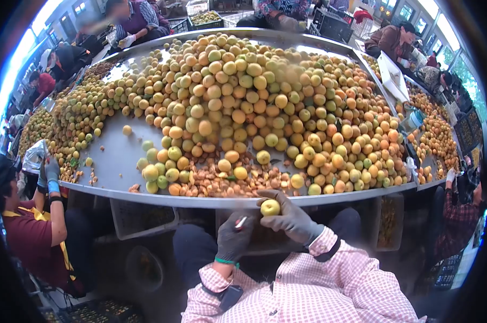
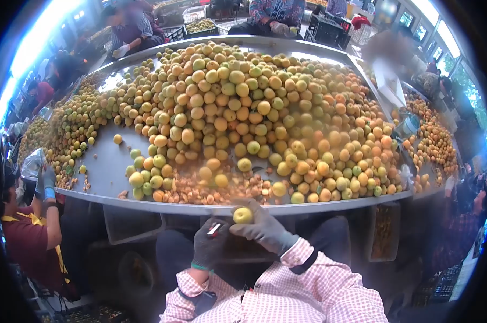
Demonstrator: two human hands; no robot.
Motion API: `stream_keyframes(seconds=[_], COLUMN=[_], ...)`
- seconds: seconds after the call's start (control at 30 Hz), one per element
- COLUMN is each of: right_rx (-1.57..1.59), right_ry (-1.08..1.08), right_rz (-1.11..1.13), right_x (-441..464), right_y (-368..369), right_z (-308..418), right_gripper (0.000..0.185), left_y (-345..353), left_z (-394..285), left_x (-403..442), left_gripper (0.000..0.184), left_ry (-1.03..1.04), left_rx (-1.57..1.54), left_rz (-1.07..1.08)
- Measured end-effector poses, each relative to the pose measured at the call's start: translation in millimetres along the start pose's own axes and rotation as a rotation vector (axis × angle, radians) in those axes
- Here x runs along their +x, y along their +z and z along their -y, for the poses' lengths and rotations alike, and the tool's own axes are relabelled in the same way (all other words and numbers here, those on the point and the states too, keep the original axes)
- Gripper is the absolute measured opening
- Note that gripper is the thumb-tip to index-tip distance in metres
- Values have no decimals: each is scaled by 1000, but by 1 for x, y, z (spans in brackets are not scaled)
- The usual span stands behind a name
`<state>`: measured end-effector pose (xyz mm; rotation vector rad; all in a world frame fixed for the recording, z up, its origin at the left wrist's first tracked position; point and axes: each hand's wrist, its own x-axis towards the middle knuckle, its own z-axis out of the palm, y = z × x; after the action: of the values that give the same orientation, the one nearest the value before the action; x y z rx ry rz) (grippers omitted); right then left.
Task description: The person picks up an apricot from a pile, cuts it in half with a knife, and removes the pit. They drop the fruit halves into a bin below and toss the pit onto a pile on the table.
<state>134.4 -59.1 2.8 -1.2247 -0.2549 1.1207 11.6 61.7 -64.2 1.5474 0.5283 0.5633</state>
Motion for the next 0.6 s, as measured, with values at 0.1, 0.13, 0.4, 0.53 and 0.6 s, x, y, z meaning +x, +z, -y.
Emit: stream_keyframes(seconds=[0.1,0.13,0.4,0.53,0.6], right_rx=[-40,-34,353,124,58], right_ry=[-186,-183,16,-181,-200], right_rz=[-74,-77,17,10,-20], right_x=[-25,-32,-89,-117,-122], right_y=[16,12,-35,-31,-26], right_z=[-40,-45,-36,-40,-47], right_gripper=[41,41,37,48,44], left_y=[9,11,17,24,30], left_z=[-29,-35,-52,-54,-59], left_x=[-14,-19,-48,-51,-54], left_gripper=[28,28,24,22,26], left_ry=[62,58,-806,-538,248], left_rx=[589,592,-539,-322,467], left_rz=[229,234,804,736,573])
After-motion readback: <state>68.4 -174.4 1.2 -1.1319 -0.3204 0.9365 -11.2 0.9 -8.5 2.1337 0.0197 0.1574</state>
